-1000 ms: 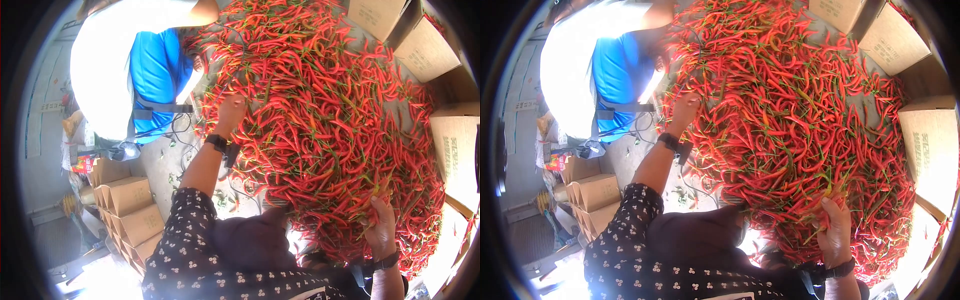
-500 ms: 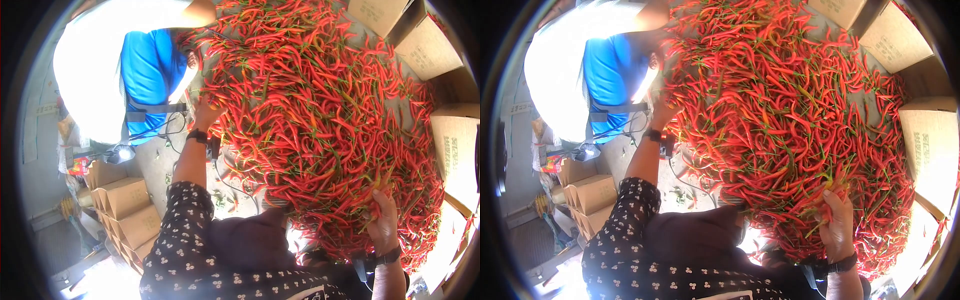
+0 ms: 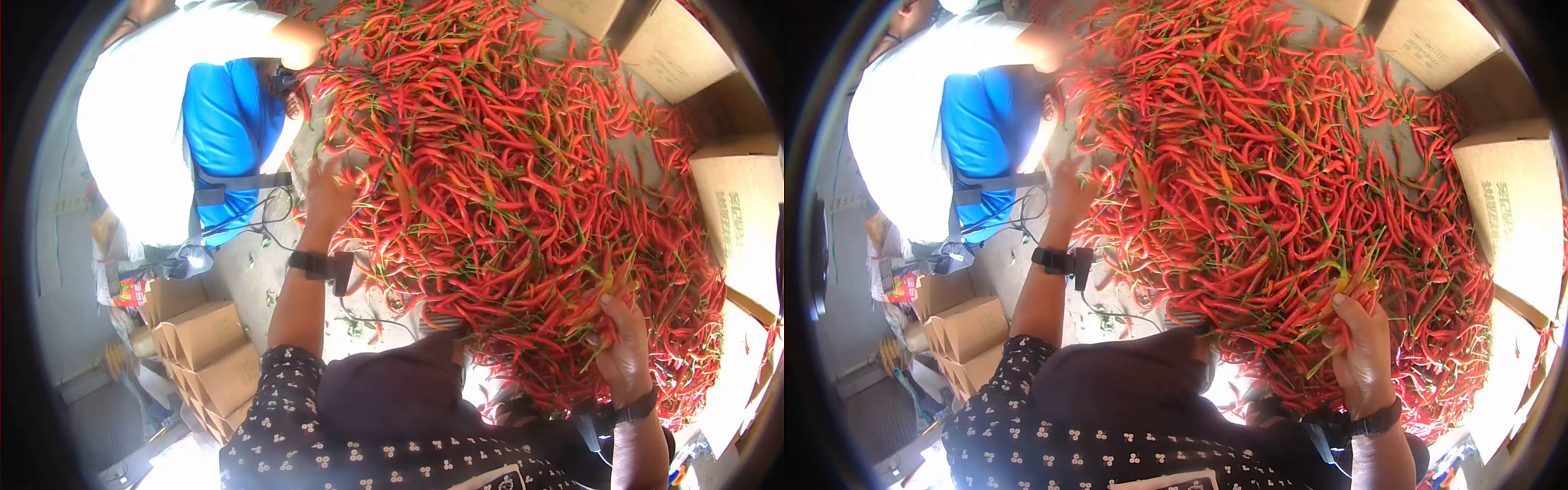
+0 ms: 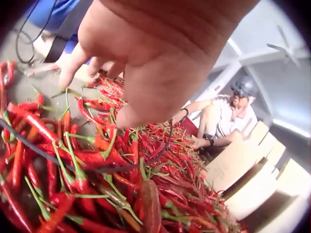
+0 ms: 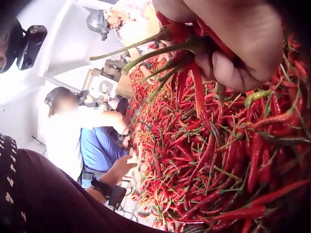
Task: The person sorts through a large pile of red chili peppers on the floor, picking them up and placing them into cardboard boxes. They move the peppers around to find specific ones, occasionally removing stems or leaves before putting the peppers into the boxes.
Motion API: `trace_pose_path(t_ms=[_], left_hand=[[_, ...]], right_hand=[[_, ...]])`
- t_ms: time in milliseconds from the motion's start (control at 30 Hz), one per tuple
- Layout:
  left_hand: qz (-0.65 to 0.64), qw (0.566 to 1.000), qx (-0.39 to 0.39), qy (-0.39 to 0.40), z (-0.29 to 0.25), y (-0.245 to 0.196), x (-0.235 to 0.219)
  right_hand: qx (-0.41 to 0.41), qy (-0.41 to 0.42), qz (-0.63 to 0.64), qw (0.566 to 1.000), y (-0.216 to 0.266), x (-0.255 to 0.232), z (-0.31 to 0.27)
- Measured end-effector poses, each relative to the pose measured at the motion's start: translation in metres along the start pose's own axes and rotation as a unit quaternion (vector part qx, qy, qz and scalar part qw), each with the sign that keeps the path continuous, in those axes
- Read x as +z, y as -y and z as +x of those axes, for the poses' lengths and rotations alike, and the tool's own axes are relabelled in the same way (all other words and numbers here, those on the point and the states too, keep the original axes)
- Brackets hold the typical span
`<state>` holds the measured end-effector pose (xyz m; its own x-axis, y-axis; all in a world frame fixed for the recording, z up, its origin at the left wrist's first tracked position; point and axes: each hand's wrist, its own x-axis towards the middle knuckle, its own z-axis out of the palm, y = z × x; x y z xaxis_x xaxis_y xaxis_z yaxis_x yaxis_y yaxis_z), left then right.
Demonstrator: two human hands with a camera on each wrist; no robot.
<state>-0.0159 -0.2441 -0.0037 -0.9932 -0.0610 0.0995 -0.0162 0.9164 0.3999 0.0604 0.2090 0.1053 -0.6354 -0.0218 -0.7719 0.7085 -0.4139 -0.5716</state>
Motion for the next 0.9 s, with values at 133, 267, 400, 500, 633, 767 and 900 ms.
trace_pose_path(t_ms=[133, 267, 400, 500, 633, 767, 900], left_hand=[[0.043, 0.990, -0.076, -0.111, 0.002, -0.049, -0.009], [-0.007, 0.967, -0.198, 0.159, -0.007, -0.069, 0.027], [-0.246, 0.941, -0.140, 0.182, -0.022, -0.094, 0.060], [-0.352, 0.858, -0.069, 0.368, -0.029, -0.187, 0.036], [-0.420, 0.799, 0.103, 0.418, -0.056, -0.253, 0.034], [-0.436, 0.787, 0.103, 0.425, -0.058, -0.259, 0.034], [-0.344, 0.878, 0.082, 0.323, -0.029, -0.221, 0.036]], right_hand=[[0.007, -0.011, 0.007, 1.000, -0.001, -0.004, -0.004], [0.024, 0.003, -0.003, 1.000, -0.002, 0.000, -0.005], [0.039, 0.004, -0.016, 0.999, -0.003, 0.002, -0.009], [0.054, -0.010, -0.013, 0.998, -0.008, 0.006, -0.009], [0.067, 0.029, -0.011, 0.997, -0.017, 0.003, -0.003], [0.033, 0.039, 0.005, 0.999, -0.018, 0.008, -0.003], [0.053, 0.056, 0.009, 0.997, -0.015, 0.005, -0.004]])
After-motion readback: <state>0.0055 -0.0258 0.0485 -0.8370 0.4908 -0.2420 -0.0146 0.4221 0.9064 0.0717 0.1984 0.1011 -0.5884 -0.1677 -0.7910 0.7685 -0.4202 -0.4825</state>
